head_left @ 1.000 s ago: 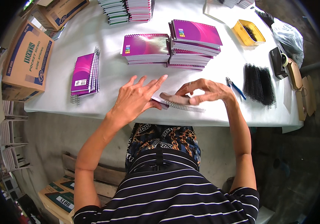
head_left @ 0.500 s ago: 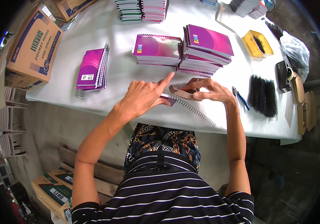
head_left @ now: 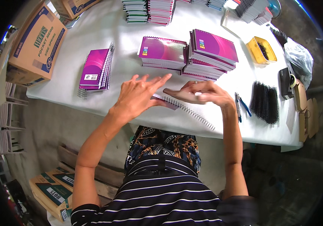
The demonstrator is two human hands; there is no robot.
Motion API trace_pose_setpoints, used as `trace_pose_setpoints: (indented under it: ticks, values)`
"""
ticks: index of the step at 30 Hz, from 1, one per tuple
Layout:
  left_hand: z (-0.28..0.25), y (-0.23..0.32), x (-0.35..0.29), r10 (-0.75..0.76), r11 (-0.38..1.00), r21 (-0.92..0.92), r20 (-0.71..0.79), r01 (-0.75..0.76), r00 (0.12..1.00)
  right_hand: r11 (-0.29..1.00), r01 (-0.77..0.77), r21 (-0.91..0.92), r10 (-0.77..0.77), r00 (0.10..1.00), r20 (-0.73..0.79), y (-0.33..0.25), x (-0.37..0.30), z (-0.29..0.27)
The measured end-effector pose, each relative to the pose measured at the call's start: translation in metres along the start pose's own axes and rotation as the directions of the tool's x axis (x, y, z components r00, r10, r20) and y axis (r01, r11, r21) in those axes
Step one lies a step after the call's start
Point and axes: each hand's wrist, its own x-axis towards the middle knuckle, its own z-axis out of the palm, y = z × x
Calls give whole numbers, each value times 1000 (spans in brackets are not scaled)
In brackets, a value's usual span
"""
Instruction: The person assembles spiral-bound notebooks by inserting metal coils into pre-punched holes. They repeatedly pick up a notebook, align a coil, and use pliers to secure the coil, then place the finished notebook on a stack.
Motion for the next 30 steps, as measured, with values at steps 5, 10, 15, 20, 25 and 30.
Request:
trace_pose_setpoints:
  ticks: [5, 10, 15, 20, 25, 30]
  values:
    - [-15, -4, 6, -185, 938, -240, 260, 250, 948, 979, -135, -154, 133, 991, -28, 8, 8, 4]
    - [19, -21, 0, -127, 818, -573, -107, 43, 986, 996, -85, 13, 86, 991, -105, -10, -4, 3]
    - [45, -14, 1, -254, 726, -687, -252, 12, 934, 986, -164, -34, 161, 983, -86, -10, -7, -5]
    - [55, 4, 0, -387, 666, -746, -323, 20, 864, 988, 36, 149, -7, 982, -189, 19, -23, -4]
    - [62, 6, -7, -426, 599, -798, -255, 60, 868, 977, -168, -132, 167, 986, -22, -10, -6, -4]
    - [68, 6, -5, -440, 547, -835, -232, 54, 868, 1000, 15, 12, -14, 1000, -22, 3, -16, -11]
